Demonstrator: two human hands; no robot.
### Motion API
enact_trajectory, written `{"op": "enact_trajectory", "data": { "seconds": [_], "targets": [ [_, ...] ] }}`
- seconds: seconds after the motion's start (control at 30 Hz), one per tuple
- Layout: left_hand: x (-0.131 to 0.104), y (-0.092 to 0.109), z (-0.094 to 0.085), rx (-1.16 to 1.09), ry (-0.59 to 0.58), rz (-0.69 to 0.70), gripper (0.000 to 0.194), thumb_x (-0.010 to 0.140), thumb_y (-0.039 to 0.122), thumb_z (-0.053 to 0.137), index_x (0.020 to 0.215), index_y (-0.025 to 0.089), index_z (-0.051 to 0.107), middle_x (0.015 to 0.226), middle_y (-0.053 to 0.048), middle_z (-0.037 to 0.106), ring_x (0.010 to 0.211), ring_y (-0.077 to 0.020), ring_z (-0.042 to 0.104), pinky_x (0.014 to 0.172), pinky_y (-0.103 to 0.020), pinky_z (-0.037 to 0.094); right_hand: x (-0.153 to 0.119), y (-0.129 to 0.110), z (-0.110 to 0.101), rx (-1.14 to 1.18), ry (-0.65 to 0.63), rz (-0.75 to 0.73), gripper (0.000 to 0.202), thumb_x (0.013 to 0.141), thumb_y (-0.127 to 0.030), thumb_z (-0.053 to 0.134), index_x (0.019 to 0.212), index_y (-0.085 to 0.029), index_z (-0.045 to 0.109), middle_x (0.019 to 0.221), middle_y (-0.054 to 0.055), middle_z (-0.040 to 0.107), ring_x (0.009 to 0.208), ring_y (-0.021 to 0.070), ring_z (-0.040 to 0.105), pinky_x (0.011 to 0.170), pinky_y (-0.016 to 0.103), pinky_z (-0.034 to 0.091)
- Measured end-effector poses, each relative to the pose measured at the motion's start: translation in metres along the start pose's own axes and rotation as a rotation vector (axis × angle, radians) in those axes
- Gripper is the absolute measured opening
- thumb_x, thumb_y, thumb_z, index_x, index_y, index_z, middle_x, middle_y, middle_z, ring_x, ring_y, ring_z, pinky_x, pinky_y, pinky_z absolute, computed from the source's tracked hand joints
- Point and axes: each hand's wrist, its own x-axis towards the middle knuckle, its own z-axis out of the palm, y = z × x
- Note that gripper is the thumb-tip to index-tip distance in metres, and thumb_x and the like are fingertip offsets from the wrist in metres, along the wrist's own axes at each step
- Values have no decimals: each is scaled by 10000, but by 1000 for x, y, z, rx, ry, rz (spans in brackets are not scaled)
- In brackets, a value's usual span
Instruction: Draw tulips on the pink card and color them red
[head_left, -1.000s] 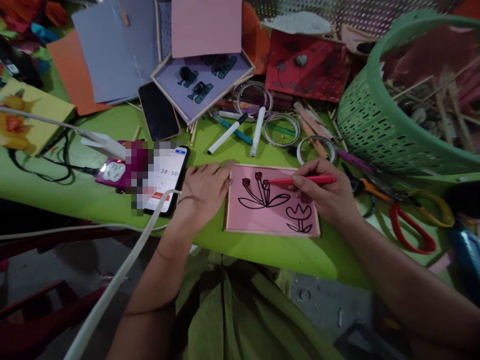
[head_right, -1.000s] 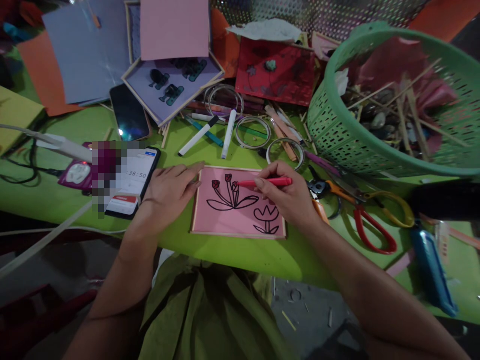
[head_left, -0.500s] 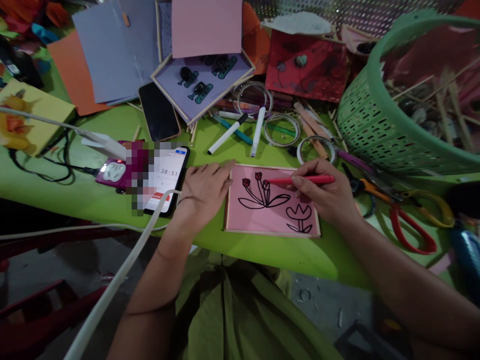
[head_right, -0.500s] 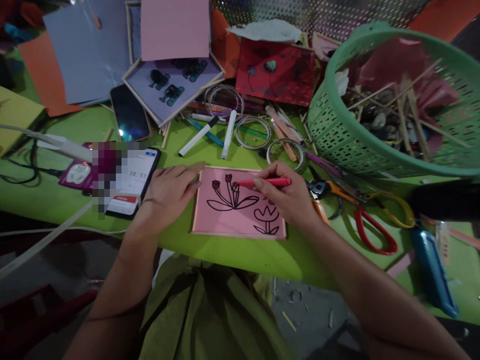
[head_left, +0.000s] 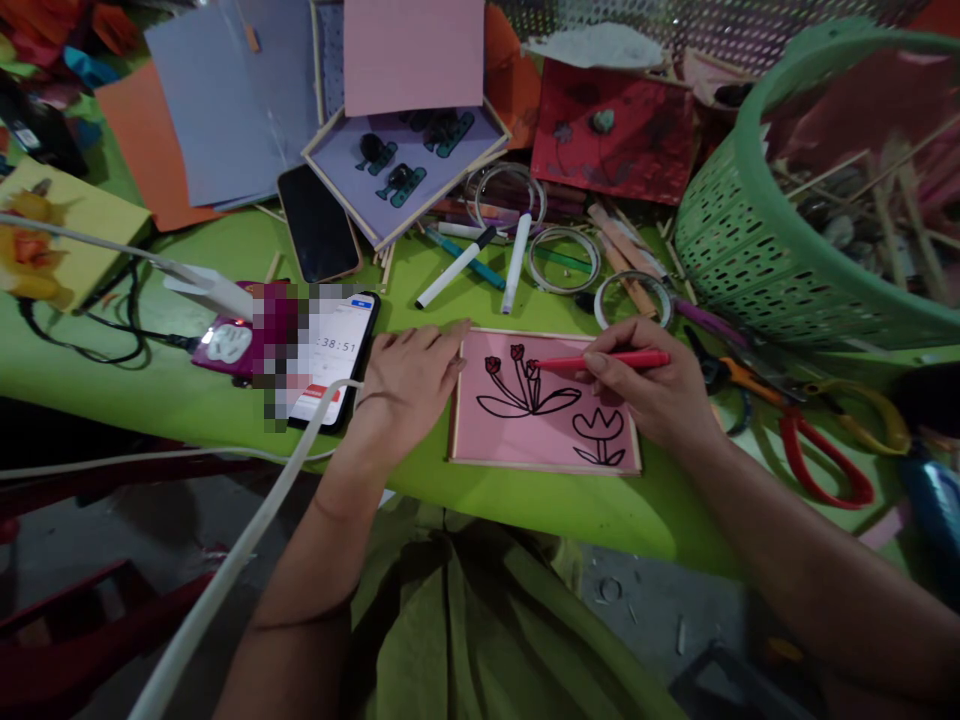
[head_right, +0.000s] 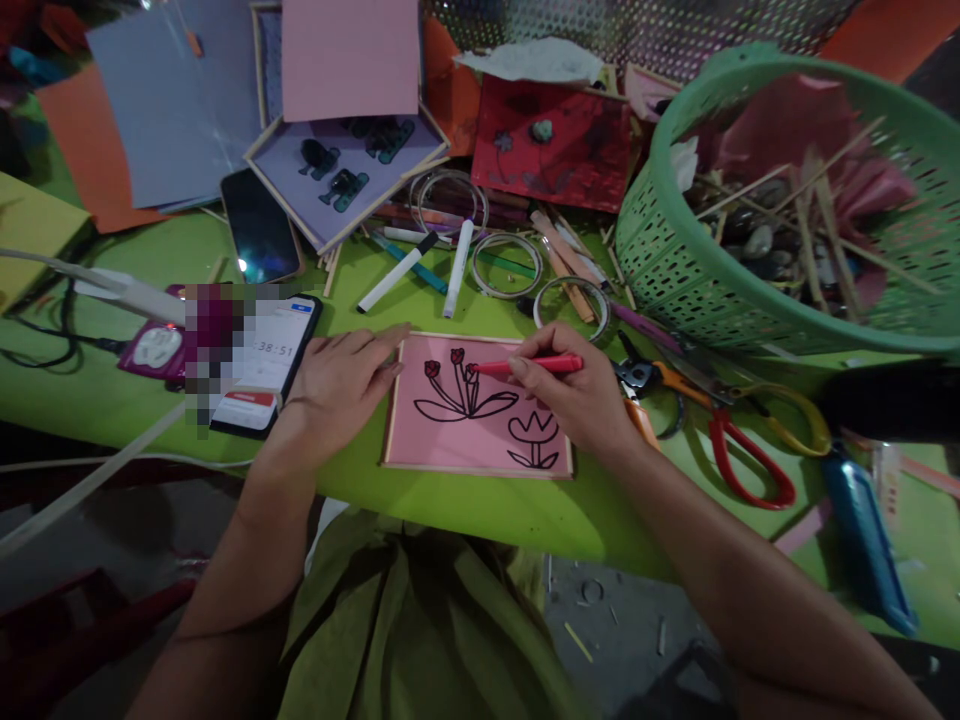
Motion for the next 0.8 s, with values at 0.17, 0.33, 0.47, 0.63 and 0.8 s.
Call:
{"op": "enact_trajectory", "data": {
  "seconds": [0.17,0.33,0.47,0.63,0.8],
  "targets": [
    [0,-1,2,-10,21,14,465,1121,280,438,1571,285,552,1199,-93,755,1130,-296,702,935,-442,472,0,0,0,1,-12,-28,397,800,-552,892,781,-243,644,689,-8,656,535,130,593,498,275,499],
    [0,-2,3,-14,43,27,444,1114,290,457,1543,293,573,1173,-84,761,1101,-276,702,908,-416,471,1,0,0,1,-20,-30,376,805,-535,892,788,-248,649,692,-13,646,537,130,599,492,272,502],
    [0,-3,4,-20,53,33,453,1119,287,436,1552,283,569,1186,-92,759,1094,-281,704,914,-428,474,0,0,-1,5,-15,-15,369,800,-523,894,780,-241,657,676,-11,652,524,123,598,468,256,484],
    [0,-2,3,-8,32,13,464,1118,296,448,1567,286,565,1199,-91,757,1121,-295,706,925,-436,484,1,-2,0,13,1,-4,413,756,-553,917,768,-227,664,669,-12,656,514,113,597,461,239,477],
    [1,0,1,4,7,-1,465,1117,282,460,1571,279,562,1202,-93,753,1149,-302,705,942,-438,474,1,2,-2,14,-19,-20,402,792,-556,900,780,-234,660,672,-7,656,523,119,593,473,250,484]
  ]
}}
